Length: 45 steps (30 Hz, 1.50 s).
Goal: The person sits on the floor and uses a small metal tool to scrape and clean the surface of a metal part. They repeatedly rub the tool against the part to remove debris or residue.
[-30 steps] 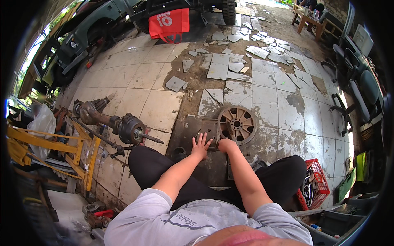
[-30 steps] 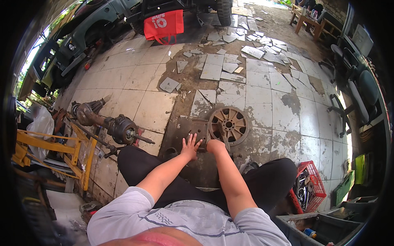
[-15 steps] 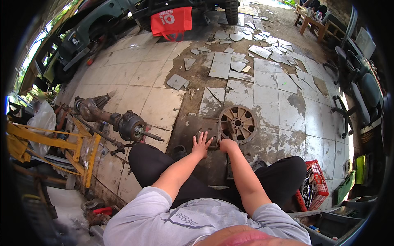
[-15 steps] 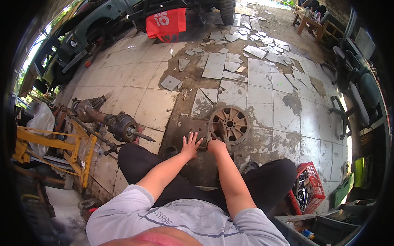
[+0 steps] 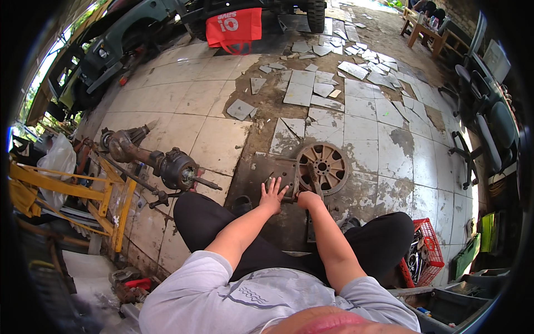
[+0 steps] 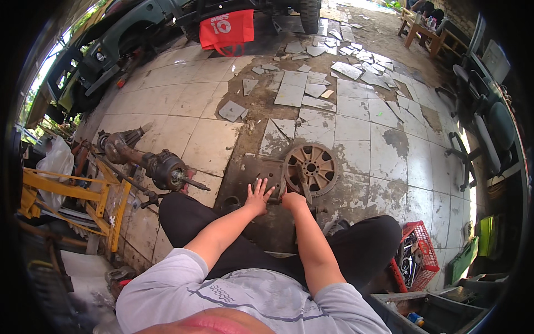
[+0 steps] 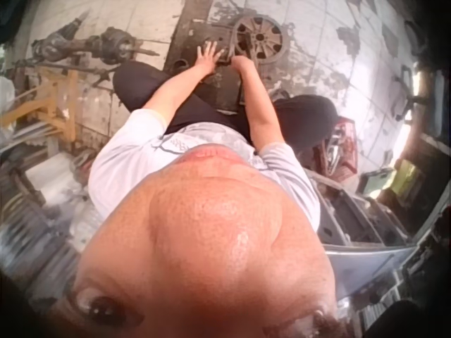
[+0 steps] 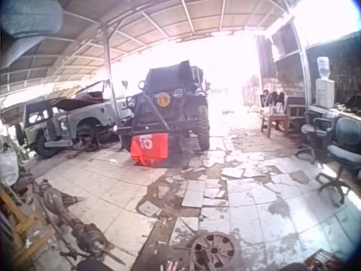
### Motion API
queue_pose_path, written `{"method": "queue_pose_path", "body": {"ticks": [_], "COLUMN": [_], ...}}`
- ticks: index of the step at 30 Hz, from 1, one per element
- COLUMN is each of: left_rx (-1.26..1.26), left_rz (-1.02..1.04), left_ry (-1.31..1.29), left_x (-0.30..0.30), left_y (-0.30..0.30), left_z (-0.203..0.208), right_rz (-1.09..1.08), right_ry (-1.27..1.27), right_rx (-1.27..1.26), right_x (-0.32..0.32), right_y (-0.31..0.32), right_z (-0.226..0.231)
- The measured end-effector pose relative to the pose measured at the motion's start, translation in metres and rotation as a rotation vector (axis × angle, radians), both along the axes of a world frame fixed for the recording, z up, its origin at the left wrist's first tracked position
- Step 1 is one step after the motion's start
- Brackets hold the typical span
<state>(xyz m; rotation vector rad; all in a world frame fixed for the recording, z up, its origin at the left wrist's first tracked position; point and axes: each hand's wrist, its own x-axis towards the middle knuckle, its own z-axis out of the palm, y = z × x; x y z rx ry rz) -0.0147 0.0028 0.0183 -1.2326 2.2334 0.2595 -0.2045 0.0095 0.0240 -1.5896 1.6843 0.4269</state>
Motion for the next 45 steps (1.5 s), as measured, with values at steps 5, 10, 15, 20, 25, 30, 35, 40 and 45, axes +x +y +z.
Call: {"method": "queue_pose_path", "body": {"ticks": [5,10,15,20,25,30,35,40,45], "left_rx": [-0.009,-0.026,-0.065,-0.077,-0.056,-0.077,-0.045,-0.026,-0.039], "left_rz": [0.007,0.001,-0.016,-0.024,0.016,0.009,0.021,0.017,0.033], "left_ry": [-0.002,0.010,0.010,0.029,0.044,0.041,0.046,0.031,0.042], "left_x": [0.003,0.006,0.007,-0.004,0.013,0.017,0.010,0.004,0.014], "left_y": [-0.002,-0.005,-0.001,-0.007,0.004,0.006,0.002,-0.001,0.003], "left_z": [-0.006,-0.008,-0.019,-0.014,-0.018,-0.024,-0.014,-0.008,-0.016], "right_rz": [0.006,-0.030,-0.094,-0.016,-0.101,-0.014,-0.087,0.053,-0.109], "right_ry": [-0.021,-0.012,-0.032,-0.028,-0.172,-0.121,-0.164,-0.036,-0.129], "right_rx": [-0.023,-0.054,-0.031,-0.124,-0.190,-0.122,-0.215,-0.100,-0.156], "right_x": [0.003,0.002,-0.005,-0.027,-0.009,-0.017,-0.011,-0.023,-0.005], "right_y": [-0.009,-0.003,-0.014,-0.029,-0.010,-0.031,-0.009,-0.041,-0.013], "right_z": [0.011,0.020,0.000,-0.047,-0.059,-0.029,-0.052,-0.036,-0.017]}}
